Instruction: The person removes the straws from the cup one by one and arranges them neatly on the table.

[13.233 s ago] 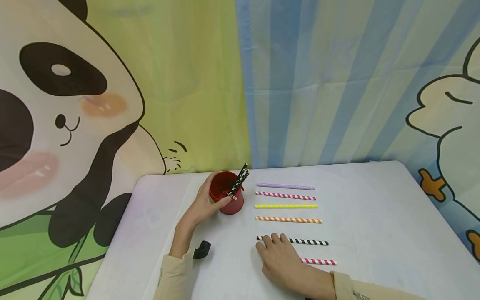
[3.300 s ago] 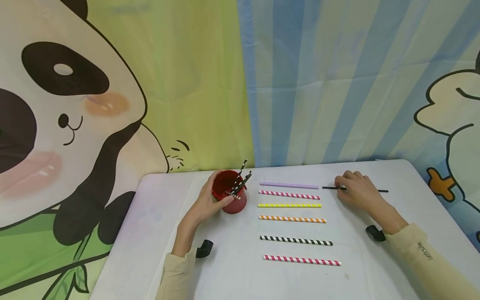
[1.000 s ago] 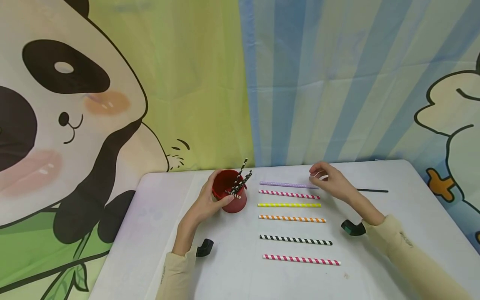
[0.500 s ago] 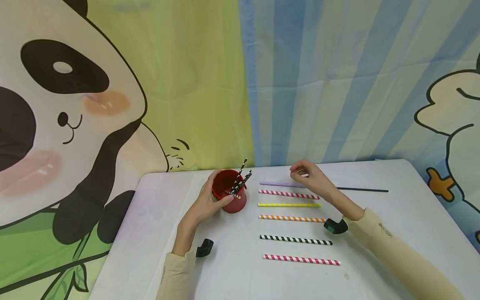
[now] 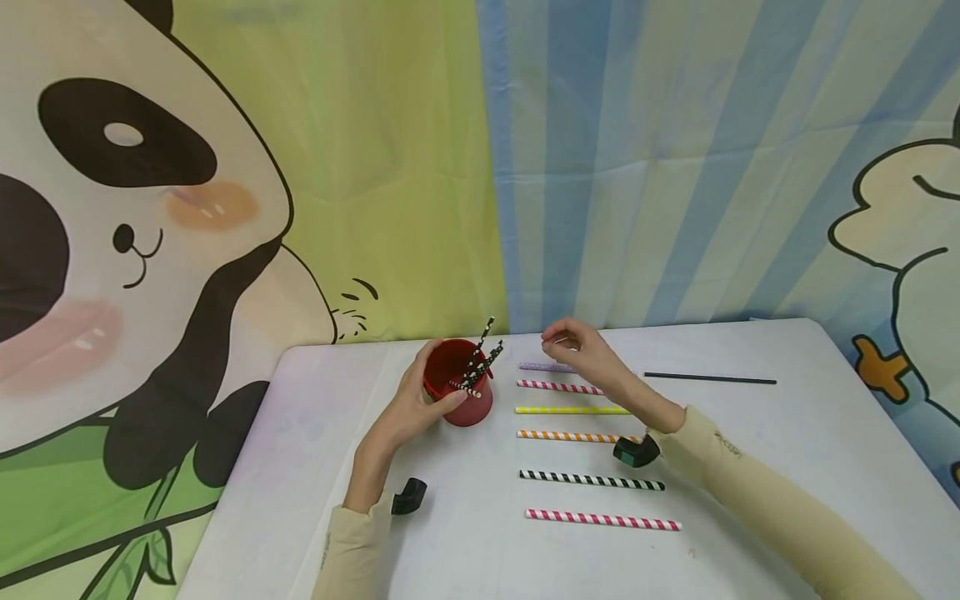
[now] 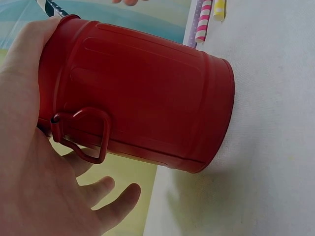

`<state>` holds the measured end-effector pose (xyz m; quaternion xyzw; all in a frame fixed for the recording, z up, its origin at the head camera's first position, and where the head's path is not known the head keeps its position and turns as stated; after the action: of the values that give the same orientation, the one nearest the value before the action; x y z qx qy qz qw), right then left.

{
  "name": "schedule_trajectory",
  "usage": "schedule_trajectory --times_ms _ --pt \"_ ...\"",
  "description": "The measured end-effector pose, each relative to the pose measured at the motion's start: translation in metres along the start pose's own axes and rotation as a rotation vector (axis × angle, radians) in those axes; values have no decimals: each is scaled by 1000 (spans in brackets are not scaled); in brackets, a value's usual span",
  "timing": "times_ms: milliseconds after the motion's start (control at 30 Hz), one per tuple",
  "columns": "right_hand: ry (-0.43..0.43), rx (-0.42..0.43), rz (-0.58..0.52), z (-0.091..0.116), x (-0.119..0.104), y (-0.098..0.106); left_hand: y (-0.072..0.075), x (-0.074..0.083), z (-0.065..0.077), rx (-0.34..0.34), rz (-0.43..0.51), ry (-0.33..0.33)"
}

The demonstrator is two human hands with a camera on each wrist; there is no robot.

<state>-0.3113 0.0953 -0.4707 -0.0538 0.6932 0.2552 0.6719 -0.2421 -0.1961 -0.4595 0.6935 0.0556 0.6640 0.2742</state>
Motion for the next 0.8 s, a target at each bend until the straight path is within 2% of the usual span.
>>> schedule_trajectory --times_ms 400,567,800 --pt "19 -93 -226 -18 -12 -32 0 1 0 5 3 9" --pt "16 -113 -230 -26 -15 -44 0 2 0 5 3 9" --pt "24 -113 -216 -33 -17 -59 0 0 -2 7 21 -24"
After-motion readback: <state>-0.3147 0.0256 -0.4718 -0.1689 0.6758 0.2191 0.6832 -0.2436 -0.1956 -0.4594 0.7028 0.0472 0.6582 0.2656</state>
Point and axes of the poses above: each hand's wrist, its own z-axis away from the middle knuckle, its own y-axis out of the back of the hand, x = y × z, the point moved 3 cm from there along -z, towards the middle knuckle, and after that the axes turned 4 degrees about -x, right-handed, at the moved point
